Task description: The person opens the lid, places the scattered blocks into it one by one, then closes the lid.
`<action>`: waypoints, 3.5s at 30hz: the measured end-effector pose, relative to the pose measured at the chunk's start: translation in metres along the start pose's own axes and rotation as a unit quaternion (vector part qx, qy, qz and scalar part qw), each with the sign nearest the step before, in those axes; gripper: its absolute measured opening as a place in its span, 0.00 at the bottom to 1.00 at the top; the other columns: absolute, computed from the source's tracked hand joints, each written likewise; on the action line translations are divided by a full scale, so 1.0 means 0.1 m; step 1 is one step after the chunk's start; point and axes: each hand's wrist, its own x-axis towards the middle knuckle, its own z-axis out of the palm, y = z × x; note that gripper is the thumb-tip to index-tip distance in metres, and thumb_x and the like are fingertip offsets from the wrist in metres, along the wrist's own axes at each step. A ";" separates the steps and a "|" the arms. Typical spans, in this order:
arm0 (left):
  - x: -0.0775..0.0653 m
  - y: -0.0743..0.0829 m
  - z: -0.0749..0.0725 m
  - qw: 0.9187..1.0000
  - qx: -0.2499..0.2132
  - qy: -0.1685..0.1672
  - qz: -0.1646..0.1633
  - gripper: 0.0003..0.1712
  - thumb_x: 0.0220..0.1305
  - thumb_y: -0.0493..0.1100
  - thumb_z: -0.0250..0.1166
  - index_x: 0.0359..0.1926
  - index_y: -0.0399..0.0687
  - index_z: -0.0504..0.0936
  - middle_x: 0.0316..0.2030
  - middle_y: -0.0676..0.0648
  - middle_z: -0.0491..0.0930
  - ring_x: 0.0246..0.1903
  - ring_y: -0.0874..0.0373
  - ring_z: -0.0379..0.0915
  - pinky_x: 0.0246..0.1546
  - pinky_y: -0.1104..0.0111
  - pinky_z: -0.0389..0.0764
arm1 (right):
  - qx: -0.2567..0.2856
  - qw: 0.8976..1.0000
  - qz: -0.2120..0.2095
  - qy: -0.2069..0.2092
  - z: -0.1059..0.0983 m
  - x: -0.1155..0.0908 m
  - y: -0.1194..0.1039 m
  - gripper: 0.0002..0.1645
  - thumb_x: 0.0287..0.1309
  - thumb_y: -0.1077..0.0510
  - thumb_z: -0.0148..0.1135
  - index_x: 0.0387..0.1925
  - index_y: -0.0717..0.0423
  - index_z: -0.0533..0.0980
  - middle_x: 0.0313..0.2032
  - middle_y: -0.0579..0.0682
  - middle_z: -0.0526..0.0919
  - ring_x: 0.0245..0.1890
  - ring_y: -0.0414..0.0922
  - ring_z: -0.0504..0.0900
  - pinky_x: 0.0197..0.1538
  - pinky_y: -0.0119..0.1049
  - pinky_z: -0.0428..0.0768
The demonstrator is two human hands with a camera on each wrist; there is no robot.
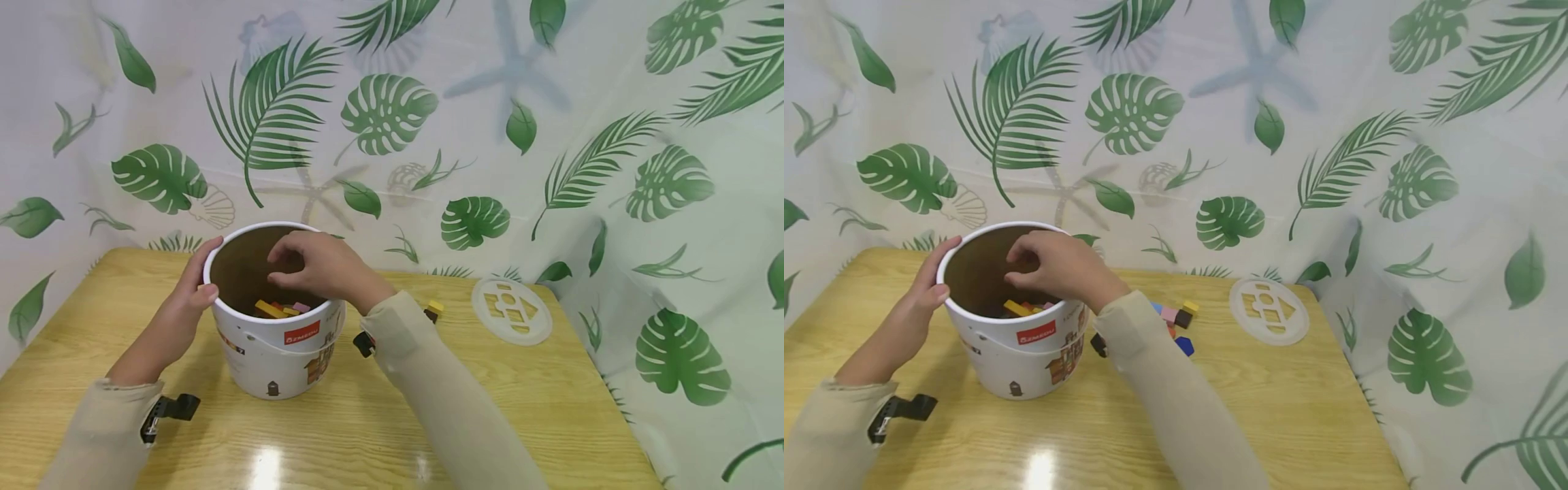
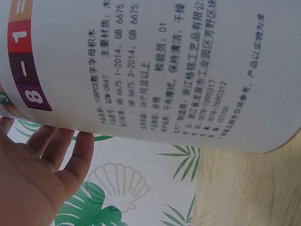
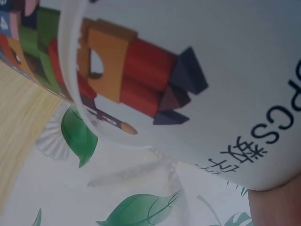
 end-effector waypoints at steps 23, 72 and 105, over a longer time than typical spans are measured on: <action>-0.01 0.00 0.02 1.000 -0.013 -0.009 0.013 0.38 0.75 0.50 0.48 0.81 0.65 0.48 0.74 0.49 0.54 0.71 0.55 0.48 0.70 0.37 0.40 | 0.226 0.952 -0.085 0.189 0.07 -0.71 0.55 0.24 0.66 0.62 0.68 0.62 0.61 0.77 0.60 0.52 0.80 0.63 0.44 0.76 0.68 0.39 0.73; -0.03 0.01 0.01 1.000 0.025 -0.008 0.016 0.38 0.76 0.53 0.48 0.82 0.65 0.46 0.75 0.45 0.52 0.72 0.44 0.47 0.68 0.29 0.44 | 0.021 0.959 0.276 0.062 0.44 -2.11 2.06 0.14 0.62 0.51 0.72 0.42 0.55 0.81 0.34 0.47 0.81 0.34 0.44 0.76 0.42 0.42 0.77; 0.00 0.00 -0.02 0.999 0.035 -0.006 0.015 0.39 0.75 0.55 0.49 0.81 0.64 0.46 0.76 0.44 0.51 0.73 0.41 0.46 0.68 0.28 0.47 | 0.005 0.984 -0.072 0.162 -0.11 -0.39 0.31 0.16 0.63 0.55 0.70 0.50 0.58 0.82 0.44 0.47 0.83 0.44 0.42 0.77 0.51 0.38 0.79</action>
